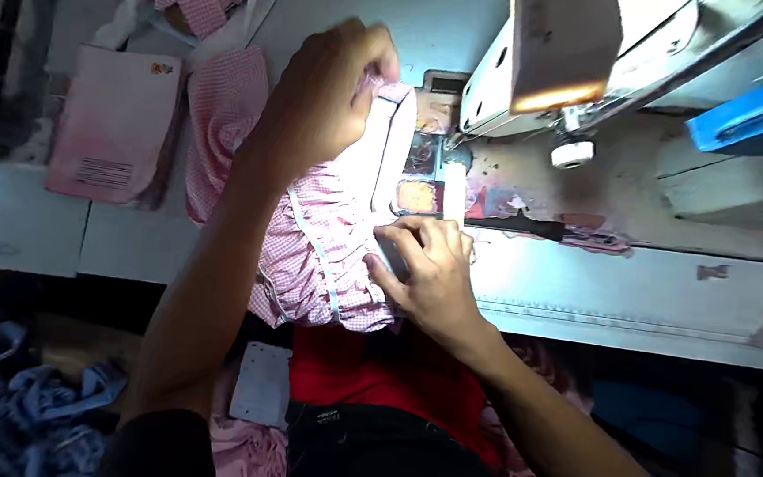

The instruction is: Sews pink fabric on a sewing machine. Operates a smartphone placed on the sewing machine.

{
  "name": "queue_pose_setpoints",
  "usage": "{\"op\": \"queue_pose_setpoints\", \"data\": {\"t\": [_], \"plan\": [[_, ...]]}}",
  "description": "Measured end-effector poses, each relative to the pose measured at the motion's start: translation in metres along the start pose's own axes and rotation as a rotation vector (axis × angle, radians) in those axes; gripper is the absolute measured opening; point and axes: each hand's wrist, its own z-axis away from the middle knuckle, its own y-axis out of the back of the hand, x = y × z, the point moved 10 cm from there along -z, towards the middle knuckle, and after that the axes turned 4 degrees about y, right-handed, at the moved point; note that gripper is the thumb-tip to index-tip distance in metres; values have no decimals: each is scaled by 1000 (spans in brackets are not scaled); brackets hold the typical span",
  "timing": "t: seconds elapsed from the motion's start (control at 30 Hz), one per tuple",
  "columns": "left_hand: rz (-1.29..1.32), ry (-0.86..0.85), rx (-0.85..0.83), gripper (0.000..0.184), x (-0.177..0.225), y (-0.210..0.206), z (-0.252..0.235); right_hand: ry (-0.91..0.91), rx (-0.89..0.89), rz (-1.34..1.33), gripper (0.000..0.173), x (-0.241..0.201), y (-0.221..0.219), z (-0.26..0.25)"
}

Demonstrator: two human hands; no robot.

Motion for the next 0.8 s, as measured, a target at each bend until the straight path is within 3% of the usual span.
{"op": "queue_pose_setpoints", "data": {"t": [0.1, 0.23, 0.3, 0.43, 0.63, 0.8], "plan": [[36, -163, -106, 22, 15, -18, 34, -1, 10, -1, 38, 2, 2, 1], [49, -323, -221, 34, 38, -62, 46, -3, 52, -4, 35, 2, 6, 4], [-35, -320, -274, 39, 42, -89, 42, -14, 71, 17, 32, 4, 10, 6], [8, -320, -102, 34, 25, -92, 18, -90, 52, 29, 25, 18, 20, 7], [219, -347, -374, 37, 15, -92, 14, -213, 32, -58, 16, 52, 42, 0], [157, -303, -219, 33, -2, -97, 2, -286, 51, -50, 17, 89, 60, -7]]}}
